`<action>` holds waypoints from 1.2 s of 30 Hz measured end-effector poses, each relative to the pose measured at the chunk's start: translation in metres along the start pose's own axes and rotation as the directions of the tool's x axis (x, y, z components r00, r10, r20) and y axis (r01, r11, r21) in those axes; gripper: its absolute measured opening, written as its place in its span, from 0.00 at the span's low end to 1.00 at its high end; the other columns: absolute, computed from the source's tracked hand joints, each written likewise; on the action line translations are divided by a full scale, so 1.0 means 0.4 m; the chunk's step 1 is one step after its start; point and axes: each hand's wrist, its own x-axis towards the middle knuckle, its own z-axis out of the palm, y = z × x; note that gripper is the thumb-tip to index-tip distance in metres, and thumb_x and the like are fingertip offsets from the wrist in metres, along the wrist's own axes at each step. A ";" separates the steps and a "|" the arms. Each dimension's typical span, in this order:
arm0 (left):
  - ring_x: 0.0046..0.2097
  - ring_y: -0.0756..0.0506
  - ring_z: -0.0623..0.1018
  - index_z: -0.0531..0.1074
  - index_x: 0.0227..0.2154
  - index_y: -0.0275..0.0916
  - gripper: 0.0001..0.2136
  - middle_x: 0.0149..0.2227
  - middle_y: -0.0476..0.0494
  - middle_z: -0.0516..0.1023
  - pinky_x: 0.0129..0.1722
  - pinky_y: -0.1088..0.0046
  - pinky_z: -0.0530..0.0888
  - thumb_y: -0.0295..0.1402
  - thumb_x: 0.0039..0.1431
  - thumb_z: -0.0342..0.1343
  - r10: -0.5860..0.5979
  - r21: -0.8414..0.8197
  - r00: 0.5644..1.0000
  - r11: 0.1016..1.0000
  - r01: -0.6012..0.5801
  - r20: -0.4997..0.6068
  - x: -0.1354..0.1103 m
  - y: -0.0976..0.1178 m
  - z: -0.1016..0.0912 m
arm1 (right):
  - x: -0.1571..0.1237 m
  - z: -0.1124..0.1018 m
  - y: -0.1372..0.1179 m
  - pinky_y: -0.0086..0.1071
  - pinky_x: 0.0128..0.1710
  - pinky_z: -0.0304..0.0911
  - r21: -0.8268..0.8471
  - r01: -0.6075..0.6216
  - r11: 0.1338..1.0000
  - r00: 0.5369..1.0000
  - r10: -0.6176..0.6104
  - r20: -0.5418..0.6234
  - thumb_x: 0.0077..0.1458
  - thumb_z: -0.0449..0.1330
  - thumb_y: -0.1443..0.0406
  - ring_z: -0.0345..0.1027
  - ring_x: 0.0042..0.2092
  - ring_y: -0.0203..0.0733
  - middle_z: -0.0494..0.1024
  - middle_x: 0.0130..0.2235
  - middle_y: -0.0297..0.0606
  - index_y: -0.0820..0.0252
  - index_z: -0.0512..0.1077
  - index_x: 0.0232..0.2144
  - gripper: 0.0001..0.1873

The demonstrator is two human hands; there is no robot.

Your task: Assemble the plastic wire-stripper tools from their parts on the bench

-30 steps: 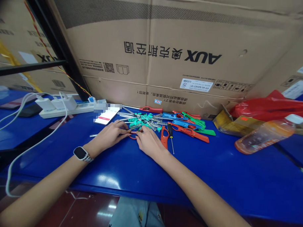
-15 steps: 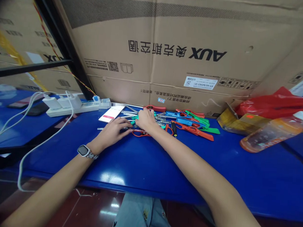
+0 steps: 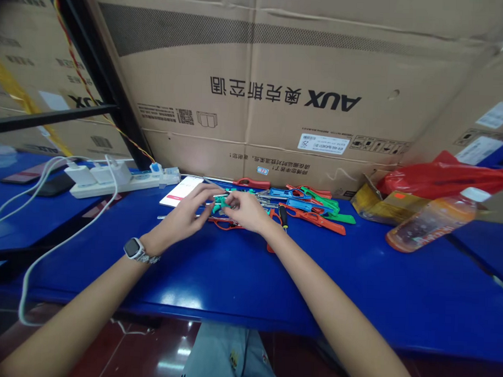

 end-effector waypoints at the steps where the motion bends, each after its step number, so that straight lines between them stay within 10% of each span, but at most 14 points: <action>1: 0.54 0.42 0.72 0.70 0.54 0.41 0.17 0.53 0.38 0.71 0.55 0.60 0.71 0.24 0.65 0.47 0.029 -0.015 0.998 0.999 -0.028 0.047 0.013 0.005 0.004 | -0.016 -0.001 0.006 0.30 0.32 0.65 0.075 0.006 0.997 1.000 -0.007 0.002 0.52 0.62 0.64 0.71 0.29 0.37 0.78 0.28 0.34 0.62 0.74 0.32 0.06; 14: 0.39 0.48 0.76 0.74 0.44 0.38 0.09 0.39 0.44 0.76 0.40 0.71 0.76 0.27 0.62 0.56 -0.059 -0.200 0.994 0.977 0.077 0.097 0.002 -0.009 0.072 | -0.090 0.017 0.081 0.34 0.38 0.71 0.642 -0.155 0.751 0.966 0.252 -0.061 0.40 0.73 0.56 0.74 0.29 0.36 0.79 0.27 0.31 0.59 0.73 0.37 0.23; 36: 0.38 0.47 0.76 0.70 0.52 0.39 0.16 0.40 0.43 0.76 0.38 0.70 0.74 0.26 0.61 0.55 -0.121 -0.164 0.986 0.977 0.138 0.112 -0.005 0.023 0.068 | -0.104 0.054 0.046 0.28 0.24 0.59 0.374 -0.033 0.927 0.969 0.122 -0.217 0.53 0.65 0.51 0.62 0.22 0.33 0.69 0.20 0.28 0.58 0.73 0.26 0.17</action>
